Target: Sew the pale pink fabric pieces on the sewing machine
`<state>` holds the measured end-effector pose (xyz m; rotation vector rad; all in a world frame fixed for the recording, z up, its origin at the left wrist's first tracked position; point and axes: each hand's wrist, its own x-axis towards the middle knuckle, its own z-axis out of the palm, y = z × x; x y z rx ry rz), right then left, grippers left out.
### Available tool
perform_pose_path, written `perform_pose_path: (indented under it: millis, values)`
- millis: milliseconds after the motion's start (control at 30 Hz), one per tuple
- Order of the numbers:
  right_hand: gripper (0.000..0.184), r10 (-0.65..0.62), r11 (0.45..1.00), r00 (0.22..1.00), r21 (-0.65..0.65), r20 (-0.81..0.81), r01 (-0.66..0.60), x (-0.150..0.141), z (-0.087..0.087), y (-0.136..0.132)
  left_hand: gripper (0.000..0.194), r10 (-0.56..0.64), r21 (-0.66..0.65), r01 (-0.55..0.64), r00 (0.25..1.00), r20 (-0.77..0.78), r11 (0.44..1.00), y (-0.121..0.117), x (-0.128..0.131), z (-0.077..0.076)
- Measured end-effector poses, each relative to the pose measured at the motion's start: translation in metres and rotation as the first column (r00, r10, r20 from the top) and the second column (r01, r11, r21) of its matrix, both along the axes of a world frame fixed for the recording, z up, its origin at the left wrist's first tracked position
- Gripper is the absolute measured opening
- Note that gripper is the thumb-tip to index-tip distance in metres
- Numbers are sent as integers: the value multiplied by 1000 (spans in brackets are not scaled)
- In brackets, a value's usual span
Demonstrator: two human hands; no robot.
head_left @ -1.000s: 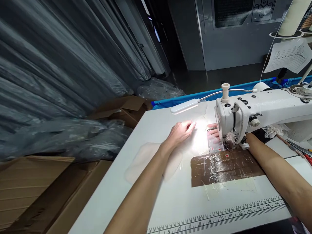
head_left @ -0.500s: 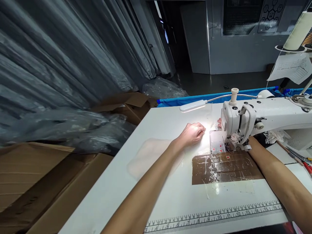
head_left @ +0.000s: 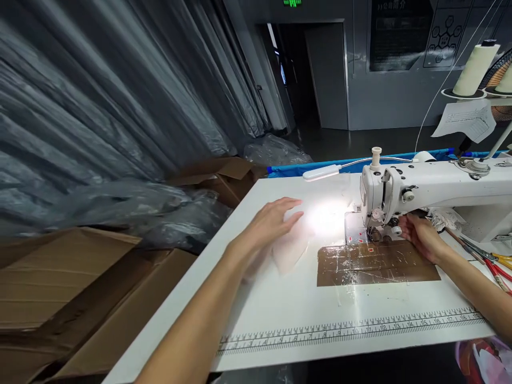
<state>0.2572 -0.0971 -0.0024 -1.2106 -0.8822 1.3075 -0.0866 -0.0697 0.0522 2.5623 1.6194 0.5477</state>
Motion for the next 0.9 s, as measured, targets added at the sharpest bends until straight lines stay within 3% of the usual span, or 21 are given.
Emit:
perform_pose_path:
  millis: [100,167,233,300,400,567,733,900]
  values:
    - [27,37,998,997,-45,63,-34,11,-10,-26,51,215,-26,-214,976,23,977,-8,-39,-10]
    - [28,103,994,966,13,237,-110,14,-16,-37,51,370,-41,-368,929,28,929,-12,-64,-18]
    - [36,118,979,864,88,490,-183,13,-20,-42,49,507,-43,-506,859,65,862,-16,-84,-28]
    - [46,79,963,737,141,672,-232,11,-23,-45,47,570,-39,-569,817,81,821,-21,-97,-37]
    - [49,38,933,637,201,770,-298,8,-23,-48,41,594,-33,-594,798,103,804,-28,-104,-52]
    - [45,-4,916,602,245,799,-319,4,-18,-51,31,582,-29,-587,794,178,809,-30,-103,-69]
    - [38,-47,894,561,286,826,-346,5,-24,-49,25,585,-4,-599,781,220,801,-29,-103,-73]
    - [35,-107,839,533,364,839,-405,15,-49,-44,20,573,58,-601,783,240,797,-33,-101,-69]
